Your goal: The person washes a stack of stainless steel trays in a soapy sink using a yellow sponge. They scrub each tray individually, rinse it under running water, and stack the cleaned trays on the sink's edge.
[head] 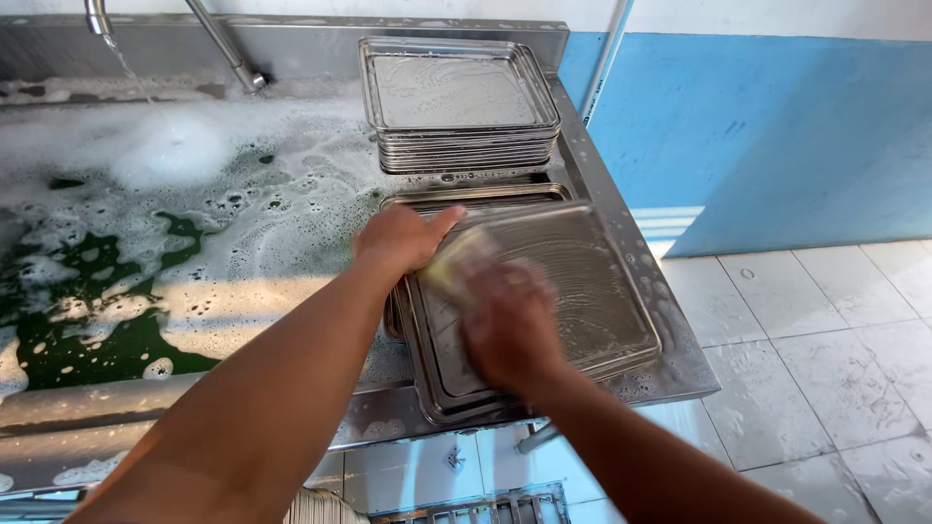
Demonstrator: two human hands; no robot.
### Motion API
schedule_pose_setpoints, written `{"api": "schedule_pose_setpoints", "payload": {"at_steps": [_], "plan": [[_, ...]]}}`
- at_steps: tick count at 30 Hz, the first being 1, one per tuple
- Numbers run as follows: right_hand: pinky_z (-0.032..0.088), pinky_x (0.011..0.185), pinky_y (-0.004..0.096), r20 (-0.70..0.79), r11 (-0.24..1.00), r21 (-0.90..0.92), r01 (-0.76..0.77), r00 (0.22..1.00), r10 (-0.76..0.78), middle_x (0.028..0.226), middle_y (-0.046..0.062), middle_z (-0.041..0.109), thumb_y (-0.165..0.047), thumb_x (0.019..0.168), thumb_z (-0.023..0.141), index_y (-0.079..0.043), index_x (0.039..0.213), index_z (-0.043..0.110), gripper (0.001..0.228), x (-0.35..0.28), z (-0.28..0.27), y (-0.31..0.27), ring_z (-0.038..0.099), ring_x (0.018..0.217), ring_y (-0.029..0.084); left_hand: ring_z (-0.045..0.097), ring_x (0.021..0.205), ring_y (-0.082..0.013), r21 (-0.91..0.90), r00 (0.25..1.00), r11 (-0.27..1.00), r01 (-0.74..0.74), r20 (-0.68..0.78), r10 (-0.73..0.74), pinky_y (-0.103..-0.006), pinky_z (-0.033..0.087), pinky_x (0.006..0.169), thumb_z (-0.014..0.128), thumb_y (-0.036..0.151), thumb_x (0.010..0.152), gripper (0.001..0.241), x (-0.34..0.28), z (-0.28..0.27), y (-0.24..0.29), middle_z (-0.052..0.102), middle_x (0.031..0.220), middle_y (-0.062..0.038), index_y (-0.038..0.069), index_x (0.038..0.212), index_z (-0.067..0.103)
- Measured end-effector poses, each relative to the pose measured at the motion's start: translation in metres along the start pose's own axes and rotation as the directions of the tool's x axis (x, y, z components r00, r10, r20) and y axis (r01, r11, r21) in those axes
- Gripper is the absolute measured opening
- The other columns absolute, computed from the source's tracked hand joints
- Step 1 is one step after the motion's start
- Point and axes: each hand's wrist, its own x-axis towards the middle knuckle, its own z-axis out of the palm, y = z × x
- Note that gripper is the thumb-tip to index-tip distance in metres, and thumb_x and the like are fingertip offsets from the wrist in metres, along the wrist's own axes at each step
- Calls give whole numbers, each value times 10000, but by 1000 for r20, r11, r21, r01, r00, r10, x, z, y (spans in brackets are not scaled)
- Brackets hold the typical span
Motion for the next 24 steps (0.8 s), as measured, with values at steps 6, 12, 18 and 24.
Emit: {"api": "schedule_pose_setpoints", "payload": {"at_steps": [6,12,18,24], "plan": [[443,1031,492,-328,978,-205,-43,944,-27,1388,250,522,-226,722,833,-86,1584,434,960,53,-175,72,414,1250,442,530,478,-139,-222,881,867,-446,-284,380,-355,446,488,728,766,761,682,-34,-65,38,577,549,-29,129,576,568],[574,931,427,-378,950,-290,113,899,-222,1162,123,735,-173,865,896,-108,1278,687,467,50,-256,89,721,1031,291,470,696,-275,357,71,459,-814,-722,688,-432,381,697,936,450,876,597,-56,-122,36,495,698,-89,33,721,537],[487,889,512,-564,955,-265,136,781,-267,1135,146,674,-105,864,850,-119,1244,613,448,151,-176,80,612,1095,383,510,1019,-305,491,109,563,-665,-681,724,-467,368,921,822,334,941,242,2,-118,22,615,968,-53,112,981,735],[482,933,486,-531,956,-294,0,832,-163,1255,191,656,-31,697,768,-190,1161,677,499,206,-67,128,565,1178,435,590,1116,-358,296,791,918,-263,-479,381,-490,478,907,764,279,877,165,57,-75,10,652,1147,-128,123,931,761]]}}
